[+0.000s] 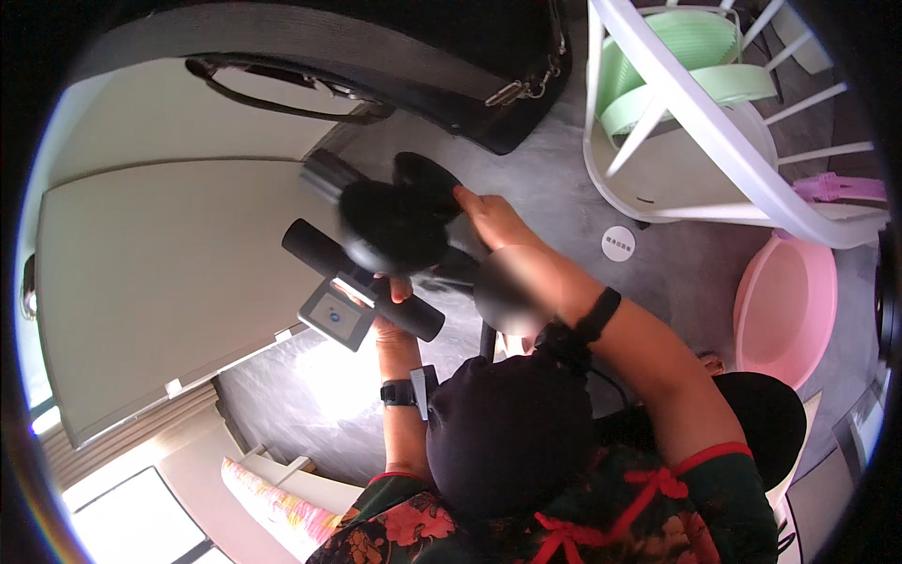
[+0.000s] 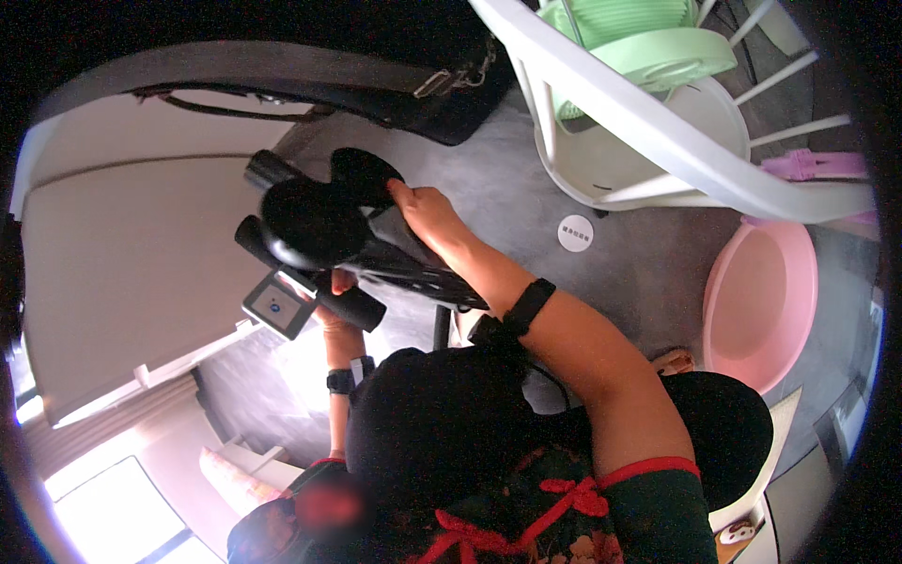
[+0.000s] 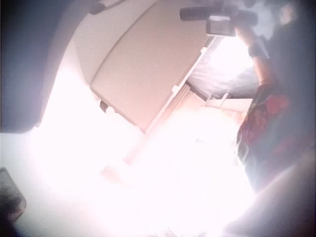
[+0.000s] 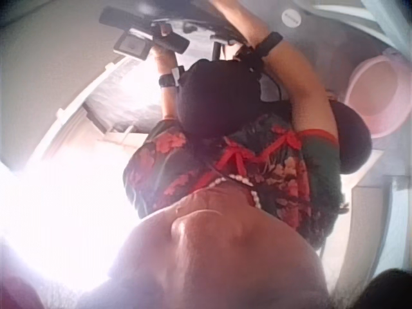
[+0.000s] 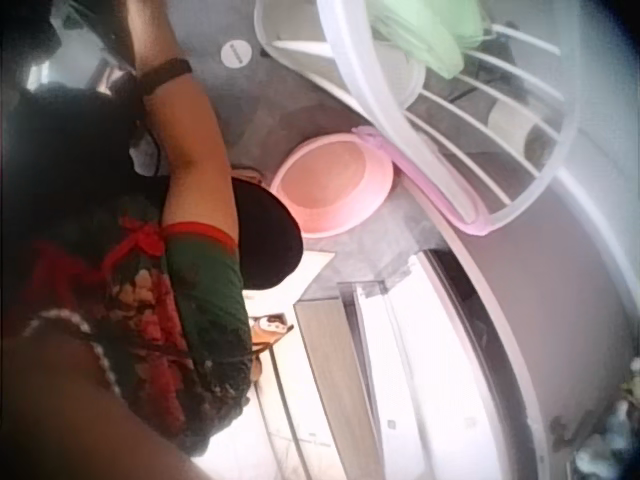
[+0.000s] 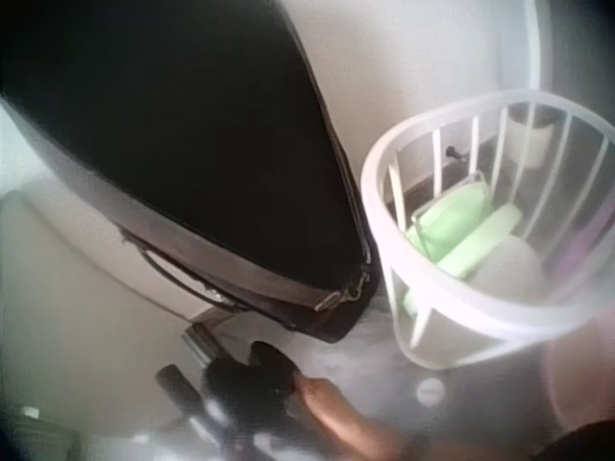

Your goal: The person wipes a plastic component with a cloth, places a green plastic lid into a laundry basket, and then cleans the frame of a fitness device with a cloth before placing the device into the laundry basket.

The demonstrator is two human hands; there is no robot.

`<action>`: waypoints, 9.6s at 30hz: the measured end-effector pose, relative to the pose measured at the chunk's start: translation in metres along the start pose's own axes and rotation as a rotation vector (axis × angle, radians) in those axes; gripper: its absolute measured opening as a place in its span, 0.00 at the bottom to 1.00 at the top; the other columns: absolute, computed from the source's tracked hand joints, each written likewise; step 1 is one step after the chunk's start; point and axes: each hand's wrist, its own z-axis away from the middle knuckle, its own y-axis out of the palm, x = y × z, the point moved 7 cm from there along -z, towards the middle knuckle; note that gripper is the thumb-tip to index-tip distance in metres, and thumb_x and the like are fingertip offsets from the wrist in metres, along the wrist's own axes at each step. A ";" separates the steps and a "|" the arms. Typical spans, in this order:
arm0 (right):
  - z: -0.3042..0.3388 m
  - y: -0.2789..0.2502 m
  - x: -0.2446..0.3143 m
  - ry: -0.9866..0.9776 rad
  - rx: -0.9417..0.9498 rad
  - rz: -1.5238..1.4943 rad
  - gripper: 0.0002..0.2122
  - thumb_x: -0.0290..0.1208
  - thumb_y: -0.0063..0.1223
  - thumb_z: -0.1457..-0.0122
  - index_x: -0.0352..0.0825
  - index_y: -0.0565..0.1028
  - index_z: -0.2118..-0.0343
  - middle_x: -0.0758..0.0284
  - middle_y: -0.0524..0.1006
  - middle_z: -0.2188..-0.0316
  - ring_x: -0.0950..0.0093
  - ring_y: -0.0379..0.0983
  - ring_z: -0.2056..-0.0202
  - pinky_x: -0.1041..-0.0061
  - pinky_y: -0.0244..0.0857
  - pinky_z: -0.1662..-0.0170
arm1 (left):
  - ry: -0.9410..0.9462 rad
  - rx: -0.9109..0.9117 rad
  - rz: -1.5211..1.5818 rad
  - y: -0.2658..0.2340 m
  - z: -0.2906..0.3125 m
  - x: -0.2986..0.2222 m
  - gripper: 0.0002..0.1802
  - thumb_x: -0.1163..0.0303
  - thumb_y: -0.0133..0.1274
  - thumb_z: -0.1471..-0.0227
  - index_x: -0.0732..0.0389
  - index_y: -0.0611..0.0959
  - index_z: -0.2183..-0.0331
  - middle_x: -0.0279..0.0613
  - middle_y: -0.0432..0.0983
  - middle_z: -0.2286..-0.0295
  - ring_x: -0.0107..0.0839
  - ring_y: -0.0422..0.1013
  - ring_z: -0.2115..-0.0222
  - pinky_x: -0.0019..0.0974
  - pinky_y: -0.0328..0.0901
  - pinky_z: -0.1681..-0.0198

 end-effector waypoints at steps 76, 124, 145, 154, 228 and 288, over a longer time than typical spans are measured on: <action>0.079 0.053 0.068 -0.821 -0.260 0.934 0.17 0.29 0.63 0.58 0.31 0.69 0.66 0.60 0.74 0.72 0.62 0.73 0.66 0.64 0.70 0.68 | 0.262 -0.714 -0.574 0.141 -0.008 -0.064 0.15 0.63 0.53 0.42 0.60 0.75 0.77 0.29 0.71 0.78 0.18 0.64 0.76 0.24 0.62 0.73; 0.118 -0.035 0.058 -0.176 0.805 0.316 0.15 0.37 0.61 0.50 0.32 0.76 0.63 0.68 0.78 0.70 0.79 0.72 0.67 0.78 0.66 0.61 | 0.246 -0.787 -0.235 0.085 -0.001 -0.110 0.27 0.46 0.46 0.42 0.60 0.75 0.55 0.42 0.74 0.76 0.35 0.71 0.77 0.34 0.67 0.74; 0.098 -0.074 -0.008 0.040 0.649 0.152 0.15 0.37 0.59 0.50 0.30 0.77 0.65 0.70 0.78 0.71 0.81 0.72 0.69 0.80 0.65 0.63 | 0.049 -0.932 -0.290 0.007 -0.013 -0.029 0.14 0.63 0.55 0.45 0.62 0.79 0.61 0.40 0.77 0.71 0.34 0.73 0.76 0.36 0.70 0.75; 0.088 -0.084 0.011 0.013 0.568 0.081 0.14 0.33 0.59 0.50 0.28 0.78 0.64 0.67 0.78 0.68 0.79 0.72 0.63 0.79 0.64 0.56 | -0.084 -0.894 -0.343 -0.008 -0.025 -0.008 0.11 0.68 0.56 0.46 0.66 0.80 0.64 0.43 0.77 0.71 0.35 0.75 0.74 0.37 0.72 0.72; 0.073 -0.088 -0.093 0.287 0.453 -0.045 0.14 0.35 0.61 0.49 0.30 0.78 0.63 0.66 0.79 0.68 0.78 0.74 0.69 0.78 0.66 0.63 | -0.421 -0.602 0.140 0.043 -0.013 0.150 0.12 0.68 0.39 0.37 0.68 0.71 0.62 0.56 0.73 0.62 0.50 0.72 0.59 0.51 0.66 0.49; -0.092 0.029 -0.121 0.037 0.339 0.465 0.21 0.32 0.62 0.56 0.30 0.75 0.57 0.62 0.79 0.67 0.71 0.74 0.65 0.71 0.67 0.61 | -0.905 0.146 -1.101 0.102 -0.024 0.087 0.14 0.66 0.46 0.41 0.66 0.81 0.69 0.40 0.78 0.77 0.29 0.76 0.78 0.31 0.70 0.77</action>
